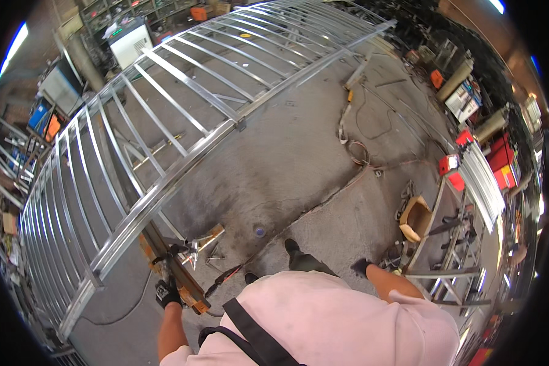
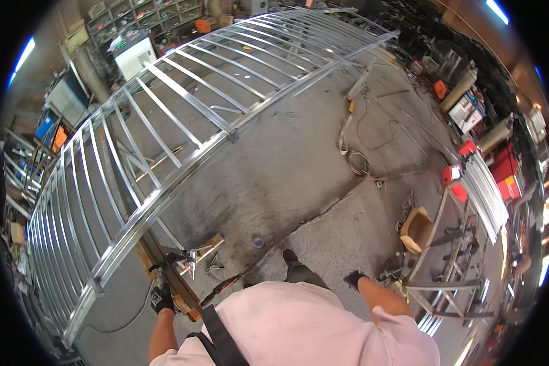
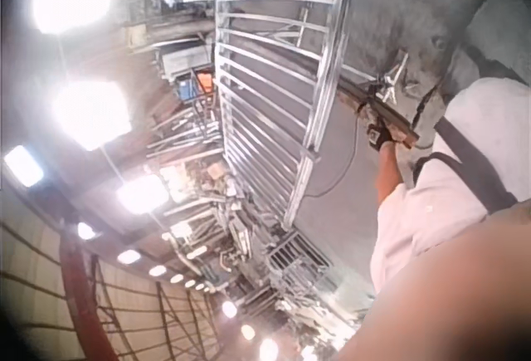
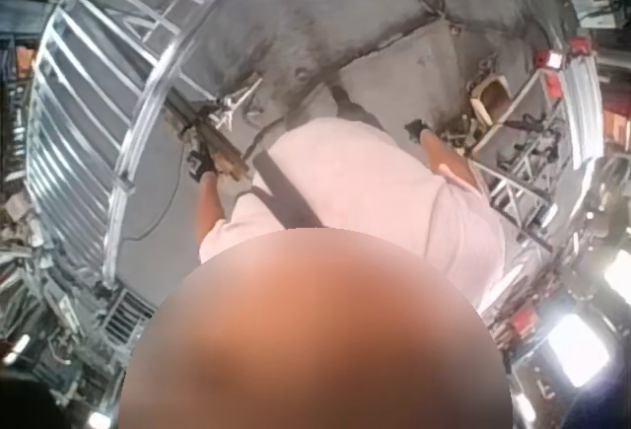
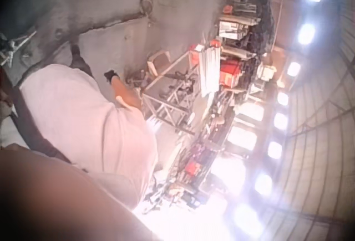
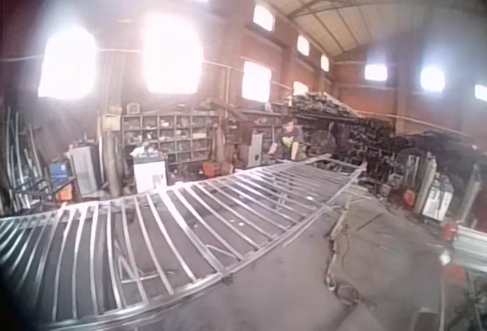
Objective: The person positions a long metal bar onto a curved metal frame and uses a handheld welding tool to tack weld the bar to the frame at multiple points. The person repositions the bar and continues welding along the length of the frame.
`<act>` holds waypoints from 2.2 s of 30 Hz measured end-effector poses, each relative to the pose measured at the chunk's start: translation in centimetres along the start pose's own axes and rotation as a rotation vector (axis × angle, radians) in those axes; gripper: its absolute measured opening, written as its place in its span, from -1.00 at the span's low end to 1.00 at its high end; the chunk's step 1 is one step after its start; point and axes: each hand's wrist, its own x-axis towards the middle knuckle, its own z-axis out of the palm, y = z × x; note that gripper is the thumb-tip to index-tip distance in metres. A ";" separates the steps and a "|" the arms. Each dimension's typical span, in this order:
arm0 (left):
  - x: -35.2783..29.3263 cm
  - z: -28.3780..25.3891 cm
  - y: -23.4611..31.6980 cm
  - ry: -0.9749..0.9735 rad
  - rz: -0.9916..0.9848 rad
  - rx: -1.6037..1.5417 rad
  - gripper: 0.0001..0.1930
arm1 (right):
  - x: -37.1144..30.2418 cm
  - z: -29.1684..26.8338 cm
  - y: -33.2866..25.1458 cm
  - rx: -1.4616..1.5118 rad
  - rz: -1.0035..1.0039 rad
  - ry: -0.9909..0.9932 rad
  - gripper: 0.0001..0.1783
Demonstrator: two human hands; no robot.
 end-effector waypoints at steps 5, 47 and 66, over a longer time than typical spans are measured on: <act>-4.9 -3.4 0.2 -0.003 0.132 0.003 -0.37 | -5.6 8.7 4.6 0.266 0.017 -0.058 -0.53; -11.6 -5.1 -1.5 -0.152 -0.024 0.011 -0.43 | 4.4 -15.7 12.2 0.658 -0.369 -0.010 -0.42; -20.3 -0.4 7.9 -0.018 0.184 -0.315 -0.64 | -3.6 -22.1 8.1 -0.027 -0.542 0.270 -0.55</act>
